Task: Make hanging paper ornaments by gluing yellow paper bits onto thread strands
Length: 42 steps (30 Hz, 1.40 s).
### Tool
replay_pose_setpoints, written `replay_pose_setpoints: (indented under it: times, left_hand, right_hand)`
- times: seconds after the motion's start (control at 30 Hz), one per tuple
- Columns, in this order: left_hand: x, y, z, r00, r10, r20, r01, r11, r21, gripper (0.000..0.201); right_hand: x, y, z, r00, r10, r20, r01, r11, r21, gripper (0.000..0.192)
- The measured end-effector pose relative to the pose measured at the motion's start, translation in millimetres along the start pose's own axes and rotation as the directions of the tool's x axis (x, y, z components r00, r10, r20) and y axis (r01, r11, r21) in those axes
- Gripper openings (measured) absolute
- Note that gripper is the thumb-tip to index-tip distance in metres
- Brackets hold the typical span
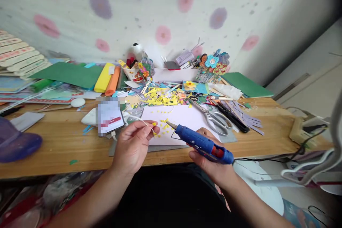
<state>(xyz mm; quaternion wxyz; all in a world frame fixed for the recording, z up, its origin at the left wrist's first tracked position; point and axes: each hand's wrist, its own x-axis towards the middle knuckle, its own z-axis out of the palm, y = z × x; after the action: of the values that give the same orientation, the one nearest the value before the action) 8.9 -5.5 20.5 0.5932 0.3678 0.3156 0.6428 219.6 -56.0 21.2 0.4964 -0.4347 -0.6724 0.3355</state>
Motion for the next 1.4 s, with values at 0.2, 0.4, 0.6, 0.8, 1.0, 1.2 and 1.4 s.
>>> replay_pose_setpoints:
  times: [0.2, 0.4, 0.6, 0.8, 1.0, 1.2, 1.4]
  left_hand:
    - [-3.3, 2.0, -5.5, 0.993, 0.107, 0.048, -0.111, 0.991, 0.079, 0.002]
    - [-4.7, 4.5, -1.2, 0.984, 0.167, 0.058, -0.174, 0.972, 0.157, 0.005]
    - [-6.3, 2.8, -4.0, 0.972, 0.216, 0.092, -0.23, 0.956, 0.184, 0.003]
    - [-8.6, 1.5, -12.5, 0.953, 0.259, 0.159, -0.296, 0.911, 0.289, 0.007]
    - [-10.9, 4.6, -11.3, 0.936, 0.326, 0.132, -0.352, 0.87, 0.344, 0.005]
    - [-12.7, 4.9, -11.9, 0.914, 0.365, 0.177, -0.405, 0.846, 0.346, 0.011]
    - [-13.7, 4.9, -12.5, 0.9, 0.397, 0.181, -0.437, 0.826, 0.357, 0.015]
  right_hand:
    - [4.2, -6.0, 9.0, 0.996, -0.074, 0.049, 0.077, 0.995, -0.065, 0.013]
    - [4.5, -9.8, 12.6, 0.99, -0.135, 0.034, 0.137, 0.985, -0.104, 0.008]
    - [3.7, -11.4, 14.2, 0.989, -0.145, 0.028, 0.147, 0.979, -0.138, 0.009]
    - [1.6, -9.5, 13.3, 0.988, -0.142, 0.067, 0.151, 0.976, -0.159, 0.006]
    - [-3.7, -1.1, 12.1, 0.982, -0.149, 0.118, 0.171, 0.964, -0.204, 0.014]
    - [-6.2, -2.6, 11.7, 0.975, -0.176, 0.135, 0.203, 0.953, -0.225, 0.015]
    - [-8.6, -8.1, 13.9, 0.97, -0.204, 0.129, 0.232, 0.936, -0.265, 0.006]
